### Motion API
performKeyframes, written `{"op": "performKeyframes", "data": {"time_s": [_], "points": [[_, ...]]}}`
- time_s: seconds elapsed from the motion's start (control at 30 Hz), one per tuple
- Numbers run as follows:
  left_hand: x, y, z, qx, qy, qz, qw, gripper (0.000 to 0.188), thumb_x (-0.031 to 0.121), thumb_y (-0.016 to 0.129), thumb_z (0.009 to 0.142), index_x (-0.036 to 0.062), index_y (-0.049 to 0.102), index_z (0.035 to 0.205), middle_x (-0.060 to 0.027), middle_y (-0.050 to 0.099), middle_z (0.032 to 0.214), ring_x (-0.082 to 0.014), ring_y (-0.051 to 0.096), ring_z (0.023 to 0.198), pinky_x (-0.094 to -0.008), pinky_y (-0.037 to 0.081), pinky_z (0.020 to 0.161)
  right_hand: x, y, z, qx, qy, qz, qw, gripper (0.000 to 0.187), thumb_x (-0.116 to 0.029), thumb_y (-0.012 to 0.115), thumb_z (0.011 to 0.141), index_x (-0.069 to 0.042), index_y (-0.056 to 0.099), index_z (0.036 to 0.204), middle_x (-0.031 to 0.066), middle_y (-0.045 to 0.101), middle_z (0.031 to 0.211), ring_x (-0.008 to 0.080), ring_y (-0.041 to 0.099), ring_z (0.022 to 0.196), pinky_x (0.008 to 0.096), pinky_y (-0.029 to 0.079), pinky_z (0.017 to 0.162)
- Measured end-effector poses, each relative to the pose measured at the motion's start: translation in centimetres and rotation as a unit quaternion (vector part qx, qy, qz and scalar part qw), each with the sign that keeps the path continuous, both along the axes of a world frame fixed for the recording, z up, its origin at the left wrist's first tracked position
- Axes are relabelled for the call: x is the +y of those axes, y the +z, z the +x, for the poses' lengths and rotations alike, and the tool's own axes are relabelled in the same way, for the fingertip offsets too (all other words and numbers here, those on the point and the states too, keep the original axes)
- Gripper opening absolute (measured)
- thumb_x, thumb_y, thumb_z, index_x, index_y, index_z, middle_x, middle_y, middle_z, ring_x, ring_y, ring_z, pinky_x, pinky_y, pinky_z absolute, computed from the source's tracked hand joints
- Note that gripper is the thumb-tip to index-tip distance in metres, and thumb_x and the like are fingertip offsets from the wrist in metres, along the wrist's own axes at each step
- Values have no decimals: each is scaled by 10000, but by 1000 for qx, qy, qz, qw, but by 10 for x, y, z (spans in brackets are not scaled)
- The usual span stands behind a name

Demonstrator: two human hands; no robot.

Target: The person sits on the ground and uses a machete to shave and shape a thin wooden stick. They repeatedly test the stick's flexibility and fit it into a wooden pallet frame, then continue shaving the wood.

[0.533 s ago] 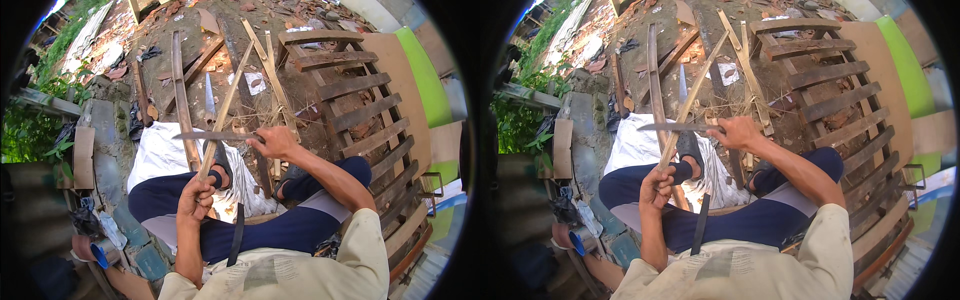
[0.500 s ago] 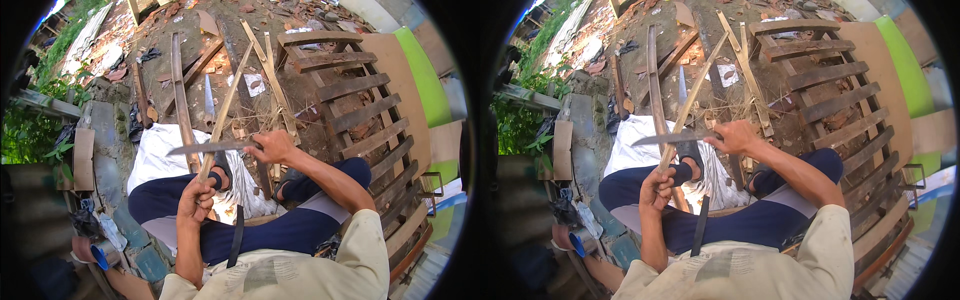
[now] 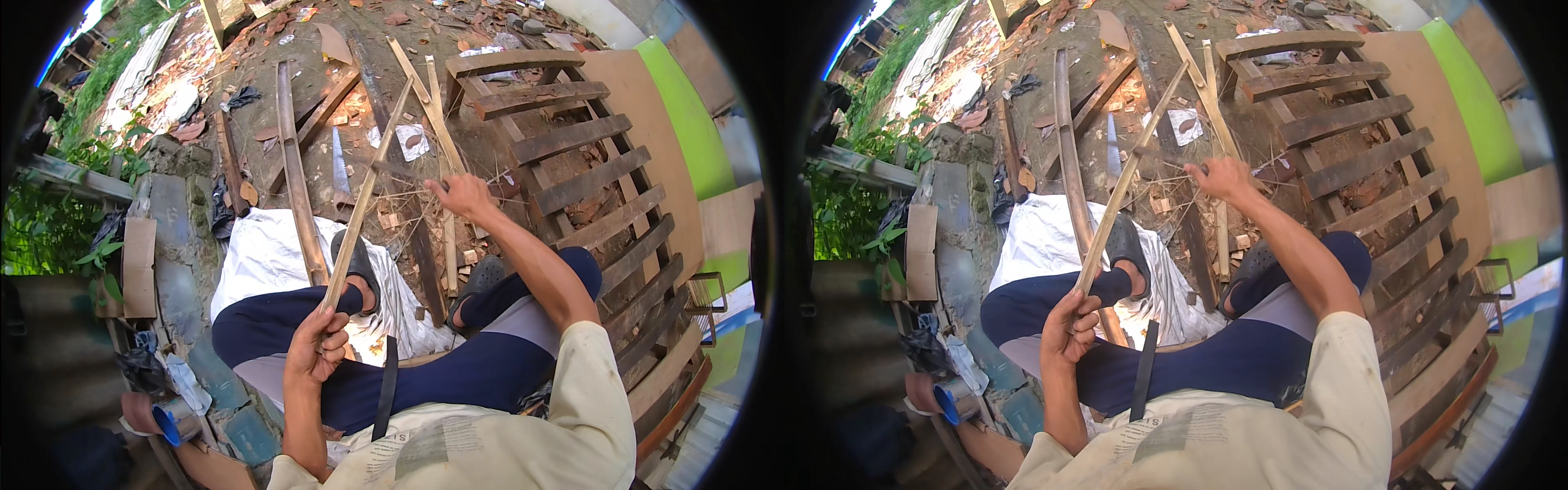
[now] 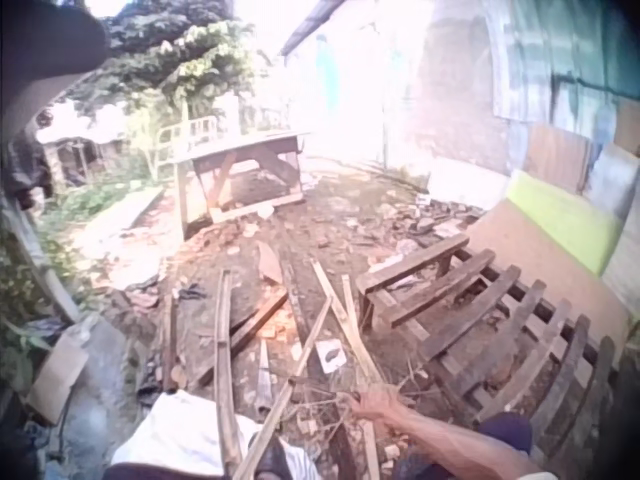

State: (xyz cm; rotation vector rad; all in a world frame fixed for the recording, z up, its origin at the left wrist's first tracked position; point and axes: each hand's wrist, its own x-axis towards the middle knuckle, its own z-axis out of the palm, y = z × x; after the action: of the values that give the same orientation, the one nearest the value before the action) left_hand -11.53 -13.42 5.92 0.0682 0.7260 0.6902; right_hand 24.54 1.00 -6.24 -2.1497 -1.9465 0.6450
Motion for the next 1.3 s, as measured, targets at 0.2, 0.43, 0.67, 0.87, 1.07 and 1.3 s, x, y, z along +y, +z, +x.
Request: {"op": "performKeyframes", "data": {"time_s": [0.2, 0.43, 0.67, 0.87, 1.07, 1.3], "points": [[-3, -4, -14, -29, -6, -5, 1000, 473, 128, 480, 1020, 110, 375, 1482, 19, 321, 757, -41, 277, 522, -157, 216, 400, 9, -15, -3, -49, 85, 113, 989, 718, -690, 458, 923, -20, 705, 848, 208, 658, 665, 403, 679, 677, 516, 525, 644], [-10, -8, -27, -12, 1, -16, 1000, 457, 103, 478, 1005, 109, 395, 1454, 30, 330, 736, -29, 286, 516, -154, 220, 398, 60, -7, 2, -113, 40, 21, 993, 688, -676, 446, 922, -49, 729, 904, 230, 703, 827, 410, 693, 856, 514, 538, 765], [-14, -9, -26, 18, -21, -26, 999, 465, 78, 452, 1002, 131, 388, 1459, 39, 325, 725, -26, 298, 519, -153, 214, 397, 81, -24, 28, -157, 92, 52, 982, 709, -683, 435, 925, -41, 727, 860, 222, 691, 750, 407, 695, 791, 505, 536, 717], [1, -16, -21, 25, -7, -37, 999, 516, 72, 465, 984, 106, 350, 1486, 28, 326, 728, -28, 293, 504, -163, 212, 388, 57, -26, -21, -70, 236, 70, 967, 642, -645, 484, 932, -53, 699, 805, 182, 631, 597, 389, 656, 603, 489, 507, 560], [-10, 3, -25, 53, -49, -49, 996, 525, 74, 481, 988, 157, 360, 1491, 34, 346, 731, -32, 306, 522, -176, 231, 420, 111, -60, 55, -148, 75, 112, 980, 652, -652, 475, 930, -58, 709, 798, 192, 656, 648, 391, 670, 634, 491, 517, 586], [-11, 9, -36, 58, -47, -40, 996, 557, 87, 507, 984, 144, 316, 1504, 28, 340, 729, -46, 310, 530, -182, 224, 425, 102, -25, 18, -128, 224, 97, 961, 644, -631, 493, 926, -38, 713, 804, 219, 671, 692, 413, 681, 695, 501, 534, 633]]}}
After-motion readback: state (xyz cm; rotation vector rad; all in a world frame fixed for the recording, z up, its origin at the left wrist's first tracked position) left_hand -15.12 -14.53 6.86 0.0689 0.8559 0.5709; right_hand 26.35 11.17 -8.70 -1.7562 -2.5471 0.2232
